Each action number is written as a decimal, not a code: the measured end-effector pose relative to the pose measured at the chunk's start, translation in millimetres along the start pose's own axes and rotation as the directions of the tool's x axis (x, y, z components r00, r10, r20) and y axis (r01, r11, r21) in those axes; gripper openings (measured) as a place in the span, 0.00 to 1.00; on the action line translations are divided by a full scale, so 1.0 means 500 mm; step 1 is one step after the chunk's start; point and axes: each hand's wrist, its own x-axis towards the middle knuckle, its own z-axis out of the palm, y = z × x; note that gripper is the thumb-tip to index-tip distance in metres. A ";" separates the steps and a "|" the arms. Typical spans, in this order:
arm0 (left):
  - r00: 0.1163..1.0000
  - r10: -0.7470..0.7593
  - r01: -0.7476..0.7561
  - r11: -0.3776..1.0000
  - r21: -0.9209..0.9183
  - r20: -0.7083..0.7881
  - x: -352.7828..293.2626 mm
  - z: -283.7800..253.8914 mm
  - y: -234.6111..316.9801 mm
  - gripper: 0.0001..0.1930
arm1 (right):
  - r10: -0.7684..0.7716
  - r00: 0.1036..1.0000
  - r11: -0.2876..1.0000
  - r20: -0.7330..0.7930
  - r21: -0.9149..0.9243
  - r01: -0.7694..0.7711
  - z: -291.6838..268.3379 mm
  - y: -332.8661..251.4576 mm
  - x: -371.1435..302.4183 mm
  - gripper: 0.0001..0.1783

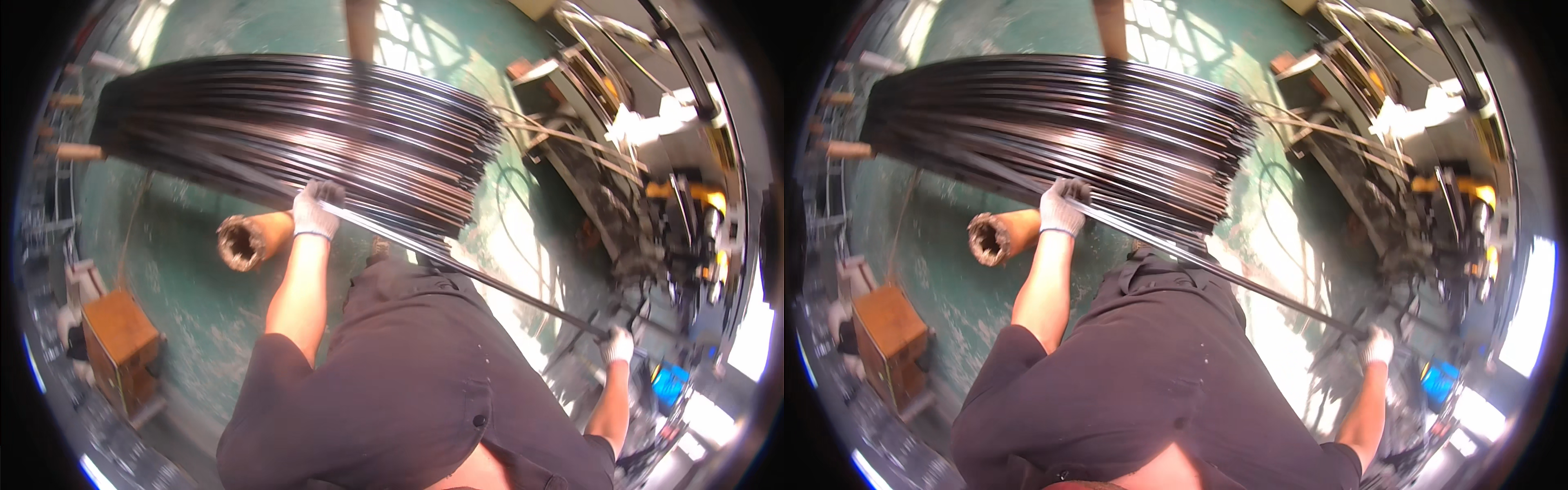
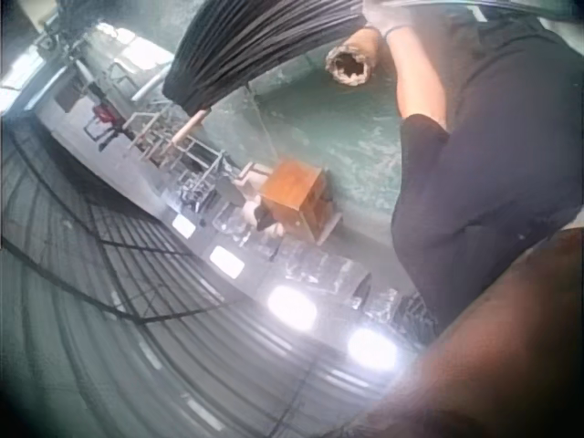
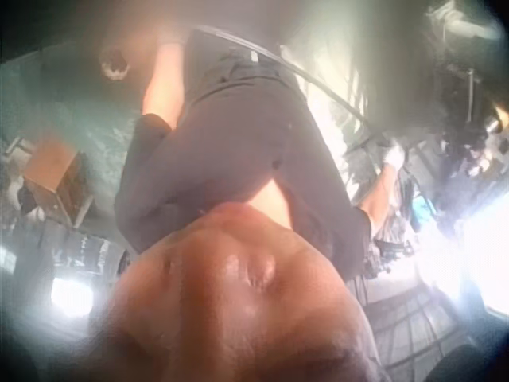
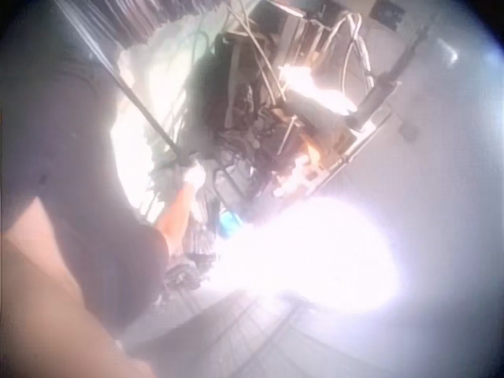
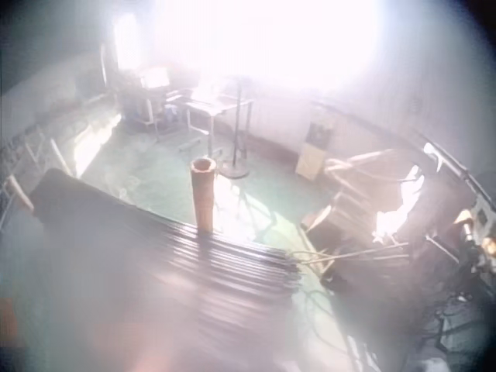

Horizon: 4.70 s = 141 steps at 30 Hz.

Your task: The person handles bundles of long metal rods, separates them, and feeds them into a bending machine to form curved pieces. They then measure the bent rods against a wooden board and place them on a rack.

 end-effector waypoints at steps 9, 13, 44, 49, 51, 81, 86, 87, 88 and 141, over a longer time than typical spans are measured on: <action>0.936 0.140 -0.304 0.780 0.546 0.321 -0.182 0.052 -0.134 0.06 | -0.093 0.815 0.926 -0.571 0.251 0.281 0.060 -0.350 0.048 0.06; 0.948 -0.022 -0.150 0.848 0.509 0.317 -0.310 0.175 -0.229 0.07 | -0.001 0.826 0.951 -0.563 0.256 0.175 0.180 -0.144 0.114 0.09; 0.505 -0.282 -0.235 0.864 0.445 0.816 -0.199 0.818 -0.864 0.13 | 0.659 0.724 -0.750 0.204 0.252 0.612 0.128 0.413 0.480 0.15; 0.601 -0.442 -0.086 0.792 0.604 0.666 -0.201 0.907 -1.081 0.10 | 0.666 0.693 -0.745 0.276 0.291 0.600 -0.046 0.387 0.600 0.14; 0.230 -0.439 -0.928 0.169 0.331 0.869 -0.136 0.942 -1.125 0.09 | 0.698 0.672 -0.715 0.249 0.303 0.630 -0.048 0.462 0.629 0.13; 0.441 -0.329 -0.770 0.339 0.540 0.835 0.005 1.148 -1.513 0.12 | 0.844 0.519 -0.285 0.134 0.932 0.223 0.162 0.990 0.953 0.18; 0.678 -0.523 0.110 0.767 0.632 0.517 -0.025 1.204 -1.479 0.14 | 0.744 0.472 -0.662 0.474 0.618 0.424 0.045 0.968 0.891 0.32; 0.640 -0.548 0.151 0.777 0.611 0.538 0.021 1.224 -1.434 0.16 | 0.805 0.458 -0.561 0.377 0.736 0.379 0.050 0.978 0.898 0.31; 0.389 -0.660 0.232 0.745 0.625 0.642 0.099 1.230 -1.373 0.17 | 0.845 0.459 -0.448 0.275 0.832 0.327 0.075 0.979 0.915 0.31; 0.367 -0.278 -0.918 0.046 0.394 0.888 0.025 1.157 -1.458 0.22 | 0.853 0.494 -0.463 0.170 0.684 0.564 0.314 1.038 0.974 0.29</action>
